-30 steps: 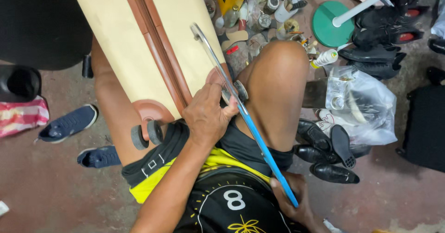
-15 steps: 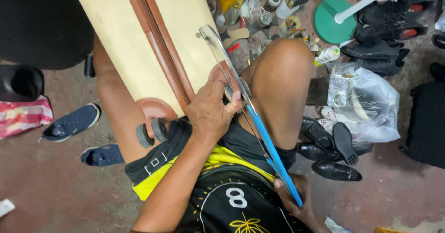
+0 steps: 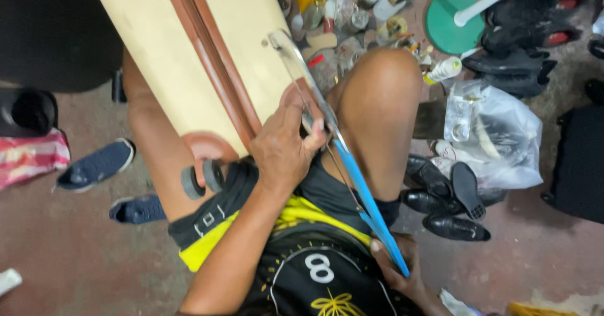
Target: The person uses a hacksaw to cut through a metal axle to remove a damaged suitcase wheel, then handles the detached wheel components by hand.
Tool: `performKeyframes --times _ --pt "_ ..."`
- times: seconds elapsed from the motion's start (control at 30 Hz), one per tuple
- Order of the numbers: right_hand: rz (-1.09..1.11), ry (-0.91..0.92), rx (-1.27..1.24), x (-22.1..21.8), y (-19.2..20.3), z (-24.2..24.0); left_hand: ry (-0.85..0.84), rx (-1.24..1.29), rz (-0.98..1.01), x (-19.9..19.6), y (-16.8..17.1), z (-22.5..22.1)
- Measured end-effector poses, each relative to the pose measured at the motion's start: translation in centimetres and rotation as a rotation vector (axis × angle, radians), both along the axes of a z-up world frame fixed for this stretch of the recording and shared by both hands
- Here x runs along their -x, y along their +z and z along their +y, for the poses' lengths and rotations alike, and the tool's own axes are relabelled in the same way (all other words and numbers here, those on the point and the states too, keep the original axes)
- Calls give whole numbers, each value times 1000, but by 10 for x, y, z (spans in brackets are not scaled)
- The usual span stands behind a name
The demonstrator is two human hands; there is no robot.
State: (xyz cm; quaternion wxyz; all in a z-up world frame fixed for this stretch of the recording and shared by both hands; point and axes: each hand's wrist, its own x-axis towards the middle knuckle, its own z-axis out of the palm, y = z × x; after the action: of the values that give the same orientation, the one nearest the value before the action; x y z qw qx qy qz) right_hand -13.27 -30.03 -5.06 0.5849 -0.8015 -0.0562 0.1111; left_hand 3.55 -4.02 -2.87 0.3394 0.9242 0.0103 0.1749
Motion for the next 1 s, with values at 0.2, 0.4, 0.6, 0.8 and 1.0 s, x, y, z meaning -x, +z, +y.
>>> performKeyframes --times 0.2,0.4,0.6,0.8,1.0 --pt "-120 -41 -72 -98 7 91 -43 86 153 7 23 4" --pt "-325 47 -78 -107 21 90 -124 233 -15 19 17 18" --pt "-273 84 -58 -112 20 98 -31 263 112 20 20 24" --pt "-312 152 -205 -111 22 96 -50 146 -23 25 9 27" --pt "-350 206 -174 -116 22 94 -30 193 8 26 0 31"
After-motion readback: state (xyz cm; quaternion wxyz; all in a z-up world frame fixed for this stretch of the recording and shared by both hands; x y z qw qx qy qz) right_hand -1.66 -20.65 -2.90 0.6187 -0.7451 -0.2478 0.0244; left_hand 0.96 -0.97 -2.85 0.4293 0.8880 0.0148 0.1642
